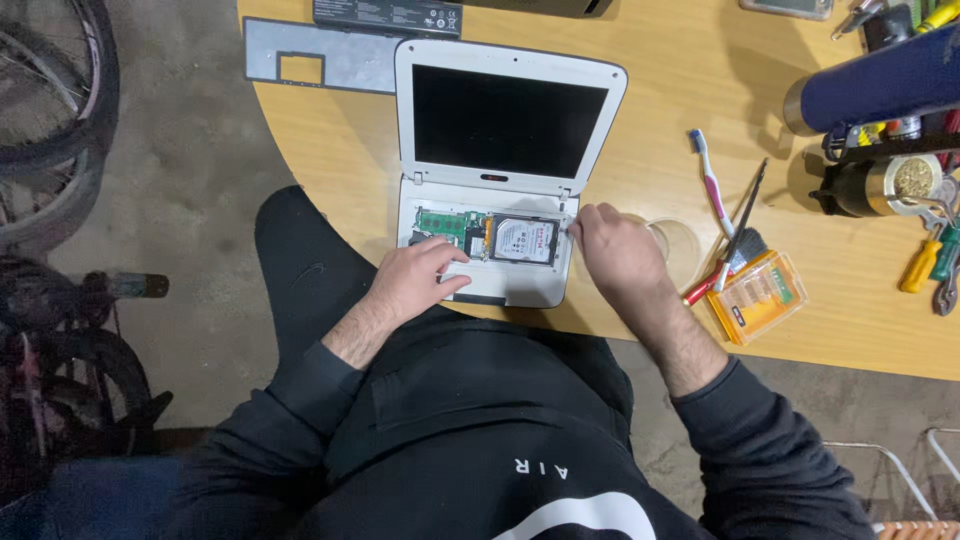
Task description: The person uses a screwdriver to remove screws and detach the hard drive from a white laptop. They then proceed to unscrew and remove the screen bezel and other internal components, placing parts on the table.
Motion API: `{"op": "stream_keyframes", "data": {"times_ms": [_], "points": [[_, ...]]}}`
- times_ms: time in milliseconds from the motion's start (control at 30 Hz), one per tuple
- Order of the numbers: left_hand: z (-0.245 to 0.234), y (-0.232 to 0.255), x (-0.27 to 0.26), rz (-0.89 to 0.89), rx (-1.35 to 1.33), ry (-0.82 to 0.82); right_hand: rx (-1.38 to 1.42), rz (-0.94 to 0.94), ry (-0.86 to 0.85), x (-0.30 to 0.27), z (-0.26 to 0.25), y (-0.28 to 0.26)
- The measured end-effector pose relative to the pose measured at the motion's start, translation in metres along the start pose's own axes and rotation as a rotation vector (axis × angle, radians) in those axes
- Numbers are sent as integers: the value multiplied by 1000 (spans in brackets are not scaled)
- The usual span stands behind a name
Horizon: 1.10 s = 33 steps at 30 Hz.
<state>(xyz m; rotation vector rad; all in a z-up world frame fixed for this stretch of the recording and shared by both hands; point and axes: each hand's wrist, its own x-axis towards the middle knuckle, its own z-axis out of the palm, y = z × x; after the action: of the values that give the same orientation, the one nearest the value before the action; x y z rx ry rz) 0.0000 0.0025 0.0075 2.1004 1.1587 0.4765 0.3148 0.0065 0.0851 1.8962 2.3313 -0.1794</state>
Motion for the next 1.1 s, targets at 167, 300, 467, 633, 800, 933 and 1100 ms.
{"op": "stream_keyframes", "data": {"times_ms": [167, 300, 467, 633, 800, 933, 1100], "points": [[2, -2, -1, -11, -7, 7, 98, -138, -80, 17, -24, -7], [1, 1, 0, -18, -17, 6, -25, -58, -144, 12, -41, -14], [17, 0, 3, -20, -153, 22, -38, -157, -132, 13, -5, -4], [-8, 60, 40, 179, 77, -233, -11, -81, -192, 13, -27, -13], [-3, 93, 68, 252, 217, -512, -91, -97, -214, 18, 1, -2], [46, 59, 65, 433, 196, -174, 112, -74, -217, 19, -2, -5], [43, 59, 61, 421, 211, -199, 37, 19, -377, 16, -15, -13]]}}
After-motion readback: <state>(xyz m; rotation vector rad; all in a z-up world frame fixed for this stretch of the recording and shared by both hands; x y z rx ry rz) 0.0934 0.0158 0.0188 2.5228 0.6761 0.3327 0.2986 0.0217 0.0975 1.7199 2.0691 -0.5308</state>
